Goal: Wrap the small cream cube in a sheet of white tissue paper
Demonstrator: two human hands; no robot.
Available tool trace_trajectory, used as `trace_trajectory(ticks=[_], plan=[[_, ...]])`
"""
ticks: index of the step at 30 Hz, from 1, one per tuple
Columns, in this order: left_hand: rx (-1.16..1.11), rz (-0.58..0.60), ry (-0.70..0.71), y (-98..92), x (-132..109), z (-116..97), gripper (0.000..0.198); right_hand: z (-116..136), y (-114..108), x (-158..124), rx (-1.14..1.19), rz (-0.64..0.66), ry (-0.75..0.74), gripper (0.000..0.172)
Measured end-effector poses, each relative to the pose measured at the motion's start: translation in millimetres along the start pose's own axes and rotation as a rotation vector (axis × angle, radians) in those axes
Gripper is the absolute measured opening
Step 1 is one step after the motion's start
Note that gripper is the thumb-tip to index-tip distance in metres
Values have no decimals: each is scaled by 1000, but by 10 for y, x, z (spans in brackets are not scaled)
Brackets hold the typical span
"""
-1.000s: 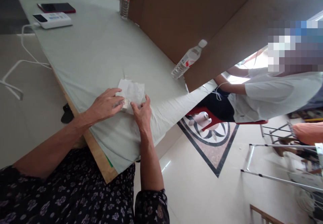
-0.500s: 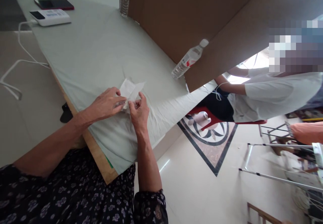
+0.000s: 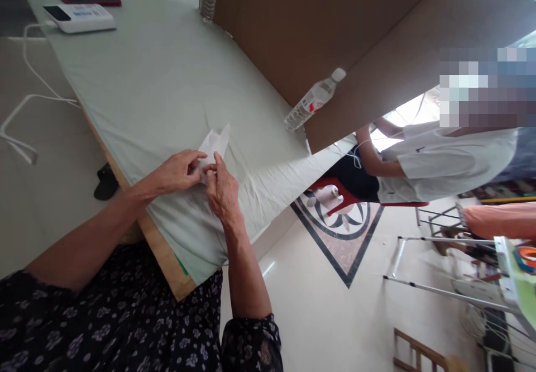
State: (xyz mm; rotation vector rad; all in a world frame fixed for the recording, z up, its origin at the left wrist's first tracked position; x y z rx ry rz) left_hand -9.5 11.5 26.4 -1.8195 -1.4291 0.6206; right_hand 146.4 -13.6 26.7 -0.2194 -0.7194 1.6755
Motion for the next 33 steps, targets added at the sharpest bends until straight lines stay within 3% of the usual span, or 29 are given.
trace_trajectory(ticks=[3,7,12,14,17,20,24,26,30,33], plan=[[-104,34,-80,-3,-1,-2,65,7,-33,4,-105,79,-26,63],[-54,23,-139,-8,9,-70,61,38,-47,57,-176,177,-75,74],[76,-32,-192,57,19,-104,56,-86,-112,131,75,180,-50,67],[96,-27,-181,83,16,-101,59,-217,-192,170,217,51,40,56],[105,-3,-164,100,-8,-105,64,-453,-288,239,367,-135,288,50],[177,-16,-142,76,-50,-159,69,-599,-239,357,473,-91,513,61],[348,34,-63,34,-85,-290,67,-638,-114,620,490,-22,577,71],[410,83,-29,16,-82,-337,61,-643,-72,751,450,-5,578,65],[428,123,-41,-11,-55,-348,44,-635,-45,919,445,74,538,29],[383,109,-66,-4,-43,-320,40,-619,-62,970,466,128,480,25]])
Point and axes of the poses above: each hand's wrist, its own x-axis towards the middle knuckle, its own y-axis out of the palm, z = x × y, the point moved 4 cm from there along x, towards the middle knuckle, and after that the axes turned 9 degrees about x, right-handed, at the moved point
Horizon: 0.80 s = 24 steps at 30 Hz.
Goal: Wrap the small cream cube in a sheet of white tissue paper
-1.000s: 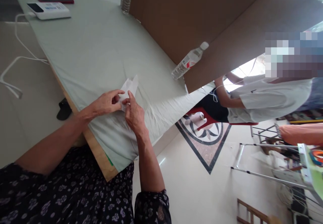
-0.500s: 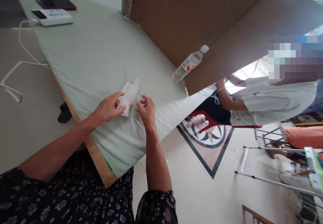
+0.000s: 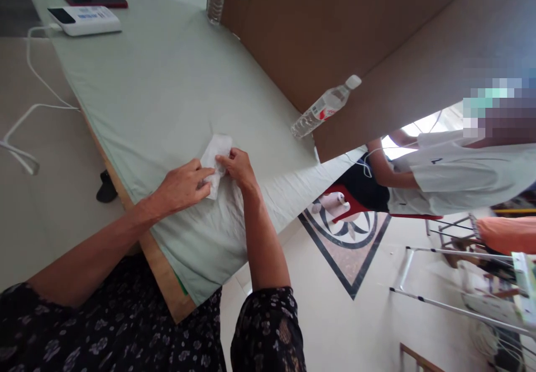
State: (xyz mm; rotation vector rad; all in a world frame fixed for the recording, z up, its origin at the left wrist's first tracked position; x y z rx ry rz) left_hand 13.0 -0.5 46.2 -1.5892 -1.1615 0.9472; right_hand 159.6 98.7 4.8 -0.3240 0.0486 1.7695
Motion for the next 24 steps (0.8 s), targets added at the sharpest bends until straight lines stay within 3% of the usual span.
trace_trajectory(ticks=[8,14,19,22,24], plan=[[-91,-41,-17,55,9,41,34,37,70,34,168,17,-146,32],[-193,-160,-39,185,31,118,34,91,159,-215,323,-23,-305,30],[-338,-442,-156,285,-28,194,60,103,235,-570,176,-27,-419,22],[-291,-481,-118,263,-40,195,69,68,244,-766,21,22,-455,18],[-263,-460,-53,230,-21,196,56,44,217,-883,-101,42,-517,17]])
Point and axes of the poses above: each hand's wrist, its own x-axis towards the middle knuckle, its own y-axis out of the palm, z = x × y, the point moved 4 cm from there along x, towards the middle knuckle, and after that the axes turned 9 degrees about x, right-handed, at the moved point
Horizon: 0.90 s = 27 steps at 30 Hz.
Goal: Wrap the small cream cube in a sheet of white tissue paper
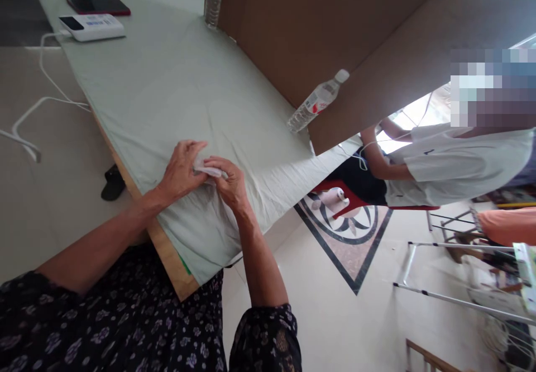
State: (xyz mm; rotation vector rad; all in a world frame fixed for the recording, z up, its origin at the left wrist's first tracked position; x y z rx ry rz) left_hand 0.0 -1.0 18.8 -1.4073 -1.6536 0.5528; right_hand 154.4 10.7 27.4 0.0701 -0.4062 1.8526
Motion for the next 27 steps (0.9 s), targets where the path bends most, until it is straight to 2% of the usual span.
trace_trajectory(ticks=[3,5,7,12,17,21,24,27], plan=[[-32,75,61,-11,59,30,24,24,-41,-150,-192,64,-110,23],[-60,124,80,-18,81,83,16,8,-36,-227,-326,125,-161,41],[-90,173,121,-40,71,150,21,-30,-6,-273,-448,173,-198,54],[-97,301,303,-138,-53,302,57,-149,69,-222,-578,159,-238,44],[-73,275,335,-126,14,321,56,-184,20,-33,-462,94,-225,42],[-150,262,282,-120,144,275,48,-148,-67,118,-250,106,-123,28],[-219,334,215,-154,169,259,42,-159,-87,198,-11,156,53,23],[-200,407,140,-166,168,262,40,-221,-64,223,170,192,263,37]])
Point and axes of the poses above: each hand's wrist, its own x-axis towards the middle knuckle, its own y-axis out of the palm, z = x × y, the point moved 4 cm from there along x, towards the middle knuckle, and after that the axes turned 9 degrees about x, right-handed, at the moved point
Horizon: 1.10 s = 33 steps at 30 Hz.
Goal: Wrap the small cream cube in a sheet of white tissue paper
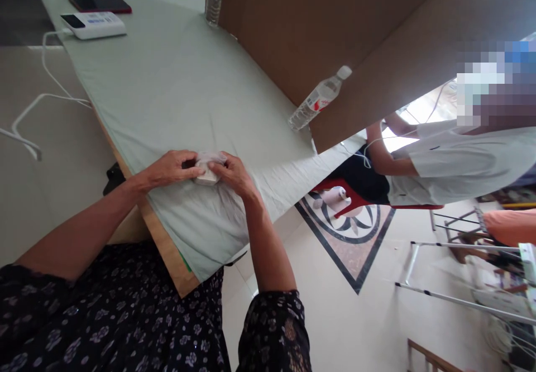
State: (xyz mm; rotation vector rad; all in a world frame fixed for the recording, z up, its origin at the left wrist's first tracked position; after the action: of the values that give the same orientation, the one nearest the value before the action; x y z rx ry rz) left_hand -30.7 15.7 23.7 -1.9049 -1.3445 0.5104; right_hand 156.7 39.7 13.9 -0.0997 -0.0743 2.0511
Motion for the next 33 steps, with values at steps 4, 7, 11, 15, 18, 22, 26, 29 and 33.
trace_trajectory(ticks=[4,7,11,15,18,22,26,29,33], plan=[[95,-14,-52,1,76,30,42,-38,-6,0,118,-51,44,62],[38,-39,-58,17,153,65,41,-59,-14,0,161,-89,9,81],[-397,1,-30,98,196,83,43,-149,-23,53,197,-143,33,85],[-670,-4,-116,185,197,148,82,-176,-79,58,17,-246,-22,85],[-730,0,-152,224,190,191,97,-129,-139,-13,-189,-337,-146,76],[-780,12,-148,231,175,209,104,-141,-133,-39,-318,-263,-182,60],[-796,47,-146,216,168,199,107,-158,-119,53,-325,-167,-158,57],[-809,69,-142,204,167,185,116,-128,-116,124,-281,-76,-129,48],[-757,77,-143,187,163,177,114,-82,-85,148,-172,30,-93,42]])
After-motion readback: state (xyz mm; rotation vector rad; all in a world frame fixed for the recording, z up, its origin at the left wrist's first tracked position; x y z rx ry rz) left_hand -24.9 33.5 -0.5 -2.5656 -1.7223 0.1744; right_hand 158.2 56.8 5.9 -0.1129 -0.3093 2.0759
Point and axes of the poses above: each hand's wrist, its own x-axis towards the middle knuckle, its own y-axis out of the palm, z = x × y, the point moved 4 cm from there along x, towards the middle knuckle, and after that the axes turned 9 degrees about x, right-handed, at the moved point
